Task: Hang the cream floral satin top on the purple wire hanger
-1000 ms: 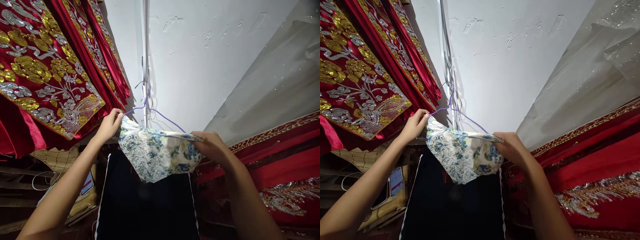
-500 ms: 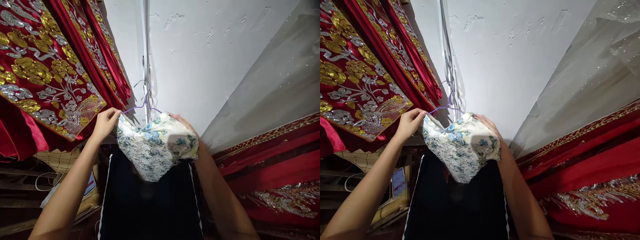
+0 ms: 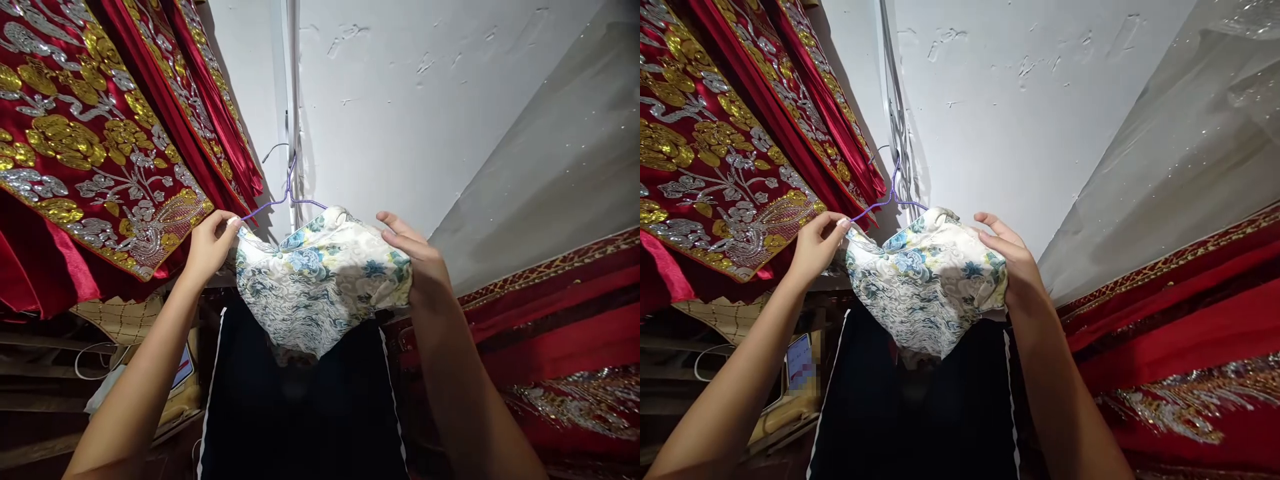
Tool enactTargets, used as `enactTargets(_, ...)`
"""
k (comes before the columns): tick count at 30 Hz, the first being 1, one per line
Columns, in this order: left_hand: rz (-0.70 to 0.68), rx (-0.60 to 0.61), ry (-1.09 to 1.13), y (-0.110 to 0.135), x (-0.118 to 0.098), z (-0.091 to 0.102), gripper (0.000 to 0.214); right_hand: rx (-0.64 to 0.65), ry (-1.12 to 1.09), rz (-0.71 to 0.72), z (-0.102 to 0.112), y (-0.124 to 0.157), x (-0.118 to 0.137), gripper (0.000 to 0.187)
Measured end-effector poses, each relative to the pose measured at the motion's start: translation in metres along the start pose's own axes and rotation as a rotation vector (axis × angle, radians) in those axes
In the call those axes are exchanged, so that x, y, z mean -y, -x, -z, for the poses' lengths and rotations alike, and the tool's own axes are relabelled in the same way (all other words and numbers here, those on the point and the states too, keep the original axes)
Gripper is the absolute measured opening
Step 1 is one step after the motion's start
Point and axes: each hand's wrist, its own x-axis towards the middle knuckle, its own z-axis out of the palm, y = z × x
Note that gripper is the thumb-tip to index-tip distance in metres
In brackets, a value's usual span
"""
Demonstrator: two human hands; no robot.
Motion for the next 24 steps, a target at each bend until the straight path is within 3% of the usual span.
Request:
enactTargets(3,-0.018,0.051,-0.007,0.004,-0.005,-0.006,0.028,-0.111,-0.041,-0.002,0.01,0.005,-0.005,0.041)
enactTargets(7,-0.117,0.024,-0.048,0.0,-0.022,-0.016,0.026,-0.194,-0.119,0.066,0.023,0.013,-0.004,0.03)
enactTargets(13,-0.327,-0.132,-0.144,0.001,-0.049,-0.026,0.019,-0.217,-0.217,0.104,0.045,0.03,-0.01,0.023)
enactTargets(16,-0.273,-0.115,-0.02,0.017,-0.062,-0.031,0.02,-0.267,-0.213,0.16,0.049,0.045,-0.023,0.018)
enactTargets(18,-0.106,0.042,0.233,0.029,-0.072,-0.035,0.026,-0.14,-0.205,0.185,0.042,0.058,-0.03,0.017)
enactTargets(21,0.255,0.33,0.745,0.042,-0.087,-0.036,0.038,0.272,-0.064,0.129,0.023,0.078,-0.034,0.019)
enactTargets(24,0.547,0.39,1.004,0.053,-0.094,-0.023,0.03,0.661,0.235,0.041,0.006,0.085,-0.031,0.033)
